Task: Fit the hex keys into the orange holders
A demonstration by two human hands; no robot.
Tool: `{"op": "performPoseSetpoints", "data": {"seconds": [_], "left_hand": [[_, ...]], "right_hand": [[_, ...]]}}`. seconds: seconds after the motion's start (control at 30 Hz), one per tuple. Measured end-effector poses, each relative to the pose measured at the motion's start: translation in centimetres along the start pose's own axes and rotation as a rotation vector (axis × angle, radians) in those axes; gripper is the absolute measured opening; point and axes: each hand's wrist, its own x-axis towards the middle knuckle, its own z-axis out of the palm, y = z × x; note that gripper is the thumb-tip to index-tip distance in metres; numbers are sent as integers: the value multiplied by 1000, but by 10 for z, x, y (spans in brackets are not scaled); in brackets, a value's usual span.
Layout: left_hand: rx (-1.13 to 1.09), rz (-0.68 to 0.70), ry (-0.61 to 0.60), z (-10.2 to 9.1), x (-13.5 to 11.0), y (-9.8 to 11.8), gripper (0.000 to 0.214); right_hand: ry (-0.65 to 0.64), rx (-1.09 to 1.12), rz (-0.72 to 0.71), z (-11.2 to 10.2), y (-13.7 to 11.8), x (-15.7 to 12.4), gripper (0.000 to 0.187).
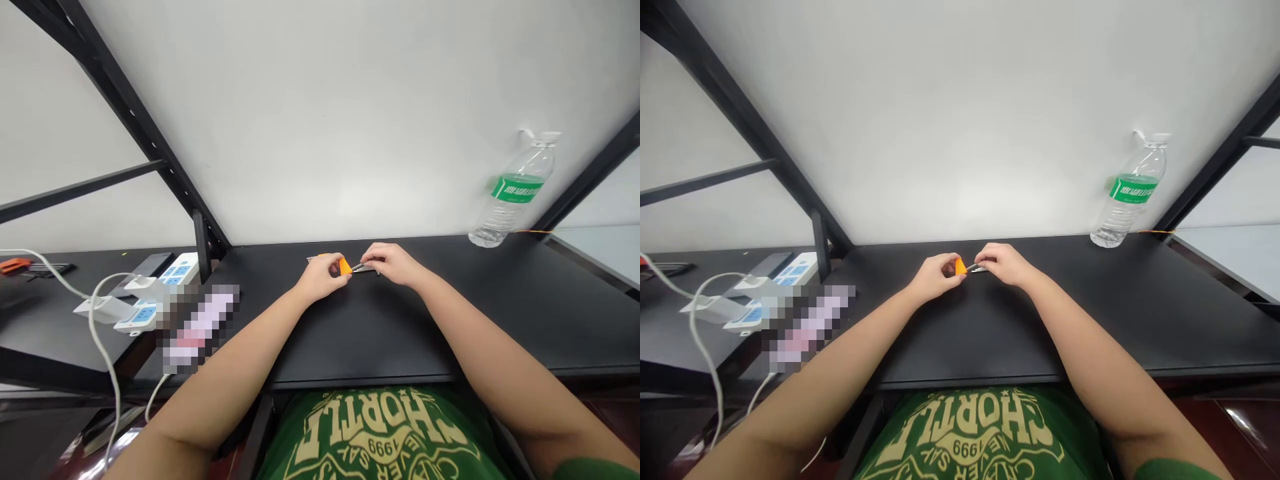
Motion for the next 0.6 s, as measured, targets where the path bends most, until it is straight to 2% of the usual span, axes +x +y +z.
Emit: {"op": "performPoseSetpoints", "data": {"seconds": [0.27,0.4,0.5,0.6], "left_hand": [[-21,39,-85,-1,-3,9,14],[12,30,-84,-1,-3,10,14],[14,15,-59,0,-2,7,22],[-18,-16,-35,3,-1,2,37]], "right_hand": [[-72,25,-70,32,-16,-3,21],[-79,58,-58,35,-19,-3,23],[-15,-118,-5,27,-9,-2,19],[-64,-391,96,18,9,-1,15]]}}
